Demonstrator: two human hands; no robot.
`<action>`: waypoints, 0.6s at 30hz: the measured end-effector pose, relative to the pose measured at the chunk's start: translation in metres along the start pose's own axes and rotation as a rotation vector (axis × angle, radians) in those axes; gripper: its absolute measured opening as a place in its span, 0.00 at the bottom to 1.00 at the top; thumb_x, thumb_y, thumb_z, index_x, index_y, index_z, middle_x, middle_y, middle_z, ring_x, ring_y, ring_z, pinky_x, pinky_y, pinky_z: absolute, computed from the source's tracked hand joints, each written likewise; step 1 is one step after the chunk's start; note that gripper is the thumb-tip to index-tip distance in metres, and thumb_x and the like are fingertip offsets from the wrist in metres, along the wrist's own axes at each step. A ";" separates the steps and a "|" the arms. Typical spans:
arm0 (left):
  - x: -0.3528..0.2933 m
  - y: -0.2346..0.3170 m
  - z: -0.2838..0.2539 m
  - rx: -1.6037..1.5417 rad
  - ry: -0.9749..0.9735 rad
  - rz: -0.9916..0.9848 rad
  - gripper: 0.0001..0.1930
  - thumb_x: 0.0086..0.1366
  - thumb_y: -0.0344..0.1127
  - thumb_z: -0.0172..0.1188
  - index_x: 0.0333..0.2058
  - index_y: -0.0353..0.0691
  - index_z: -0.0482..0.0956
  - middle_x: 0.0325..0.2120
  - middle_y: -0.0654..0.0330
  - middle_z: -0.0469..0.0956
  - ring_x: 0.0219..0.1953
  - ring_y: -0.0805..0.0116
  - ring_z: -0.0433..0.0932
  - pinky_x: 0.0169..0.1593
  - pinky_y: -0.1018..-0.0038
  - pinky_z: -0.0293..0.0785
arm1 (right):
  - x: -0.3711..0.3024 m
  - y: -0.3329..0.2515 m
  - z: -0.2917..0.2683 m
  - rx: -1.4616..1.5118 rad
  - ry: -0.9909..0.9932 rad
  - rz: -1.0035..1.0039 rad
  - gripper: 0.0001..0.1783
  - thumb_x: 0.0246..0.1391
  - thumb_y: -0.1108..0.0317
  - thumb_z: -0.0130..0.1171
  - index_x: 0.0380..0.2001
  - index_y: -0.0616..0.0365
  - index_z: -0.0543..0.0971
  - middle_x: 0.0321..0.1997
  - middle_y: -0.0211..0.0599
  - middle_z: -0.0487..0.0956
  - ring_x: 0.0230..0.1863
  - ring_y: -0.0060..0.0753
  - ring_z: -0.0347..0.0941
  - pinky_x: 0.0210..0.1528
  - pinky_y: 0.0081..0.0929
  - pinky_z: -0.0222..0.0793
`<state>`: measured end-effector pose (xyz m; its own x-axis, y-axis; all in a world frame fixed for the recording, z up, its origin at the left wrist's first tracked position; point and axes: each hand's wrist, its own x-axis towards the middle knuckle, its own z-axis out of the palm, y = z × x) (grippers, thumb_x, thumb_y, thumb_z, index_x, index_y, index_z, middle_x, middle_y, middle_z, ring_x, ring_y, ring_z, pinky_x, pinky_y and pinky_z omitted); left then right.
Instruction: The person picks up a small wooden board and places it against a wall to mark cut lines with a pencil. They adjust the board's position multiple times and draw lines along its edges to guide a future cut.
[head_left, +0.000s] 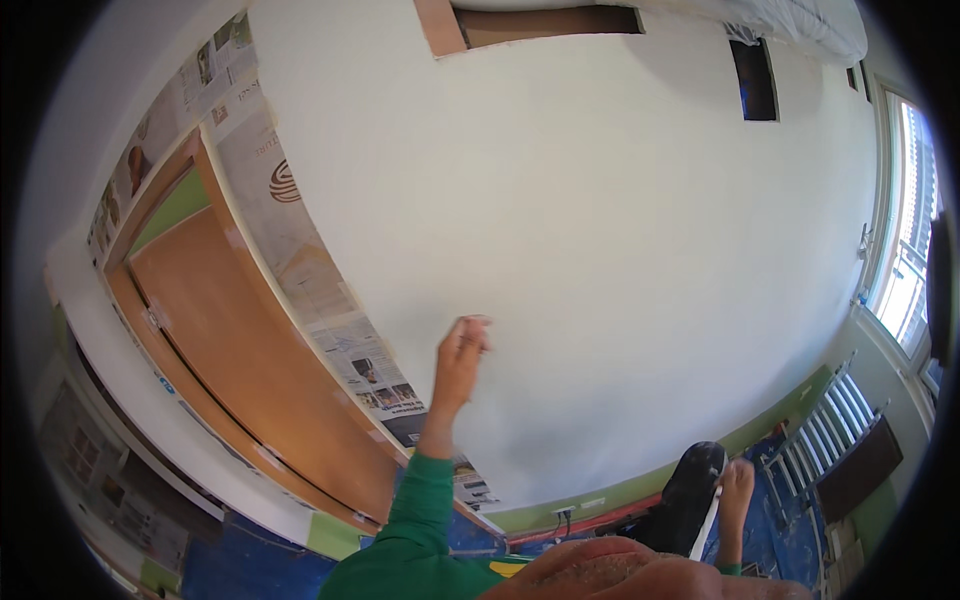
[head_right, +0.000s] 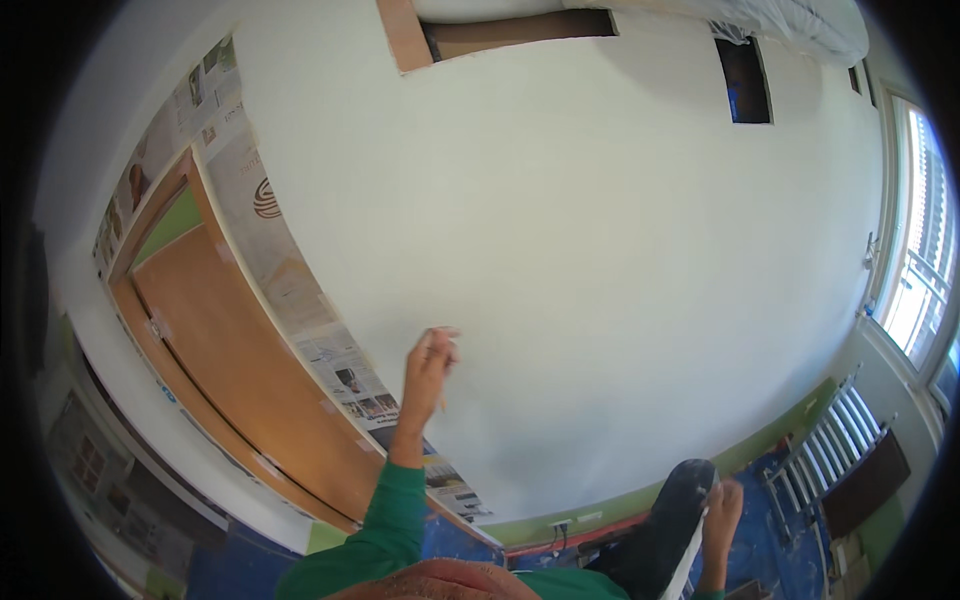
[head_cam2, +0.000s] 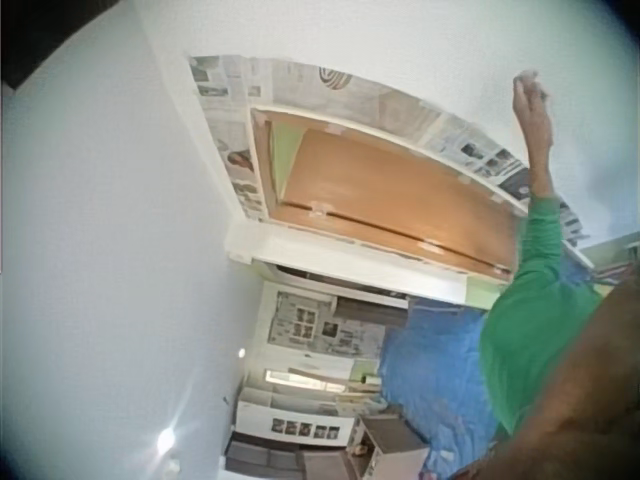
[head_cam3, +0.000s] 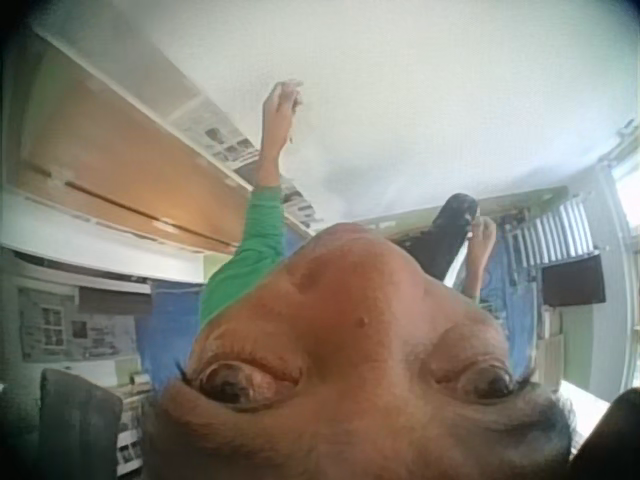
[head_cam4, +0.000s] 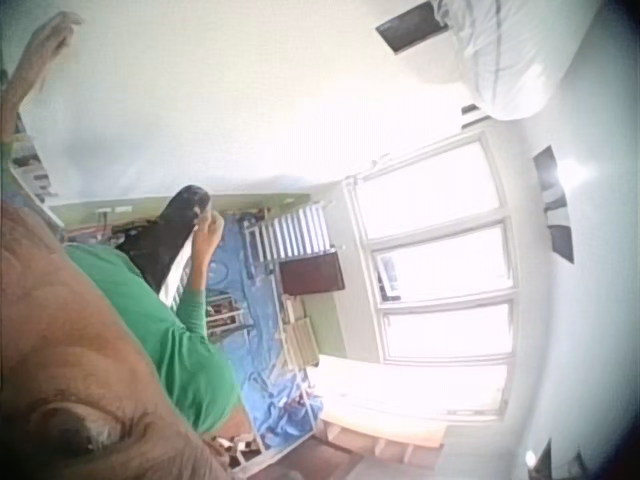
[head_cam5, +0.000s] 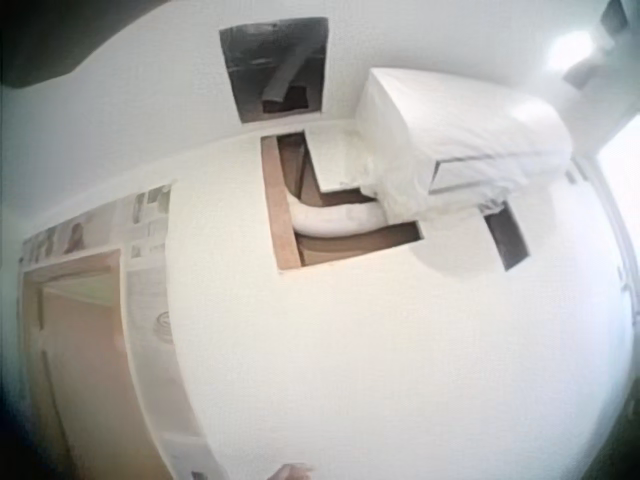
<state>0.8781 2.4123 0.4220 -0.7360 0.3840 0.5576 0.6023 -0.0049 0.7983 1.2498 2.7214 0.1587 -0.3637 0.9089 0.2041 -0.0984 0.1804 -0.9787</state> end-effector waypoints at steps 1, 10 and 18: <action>-0.001 0.004 0.019 0.003 -0.090 0.068 0.24 0.80 0.53 0.47 0.49 0.37 0.80 0.24 0.68 0.72 0.26 0.81 0.66 0.32 0.81 0.64 | -0.025 0.032 -0.018 -0.012 0.013 0.136 0.08 0.68 0.68 0.54 0.42 0.62 0.73 0.29 0.29 0.72 0.28 0.20 0.68 0.32 0.23 0.67; 0.066 0.126 0.053 0.499 0.163 0.799 0.08 0.74 0.31 0.58 0.44 0.34 0.82 0.31 0.57 0.81 0.30 0.72 0.78 0.33 0.76 0.75 | -0.015 0.027 -0.009 -0.480 -0.037 0.046 0.12 0.66 0.69 0.57 0.47 0.66 0.73 0.35 0.53 0.77 0.36 0.51 0.74 0.44 0.42 0.69; 0.182 0.245 -0.002 0.856 0.502 1.026 0.07 0.72 0.36 0.61 0.40 0.40 0.83 0.32 0.60 0.82 0.34 0.63 0.78 0.33 0.67 0.73 | -0.004 0.037 0.016 -0.459 0.058 -0.034 0.12 0.67 0.70 0.57 0.48 0.66 0.70 0.35 0.54 0.75 0.39 0.55 0.75 0.43 0.45 0.69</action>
<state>0.8908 2.4791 0.7195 0.2120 0.1886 0.9589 0.7912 0.5428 -0.2817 1.2327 2.7184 0.1222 -0.3135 0.9168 0.2473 0.3161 0.3463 -0.8832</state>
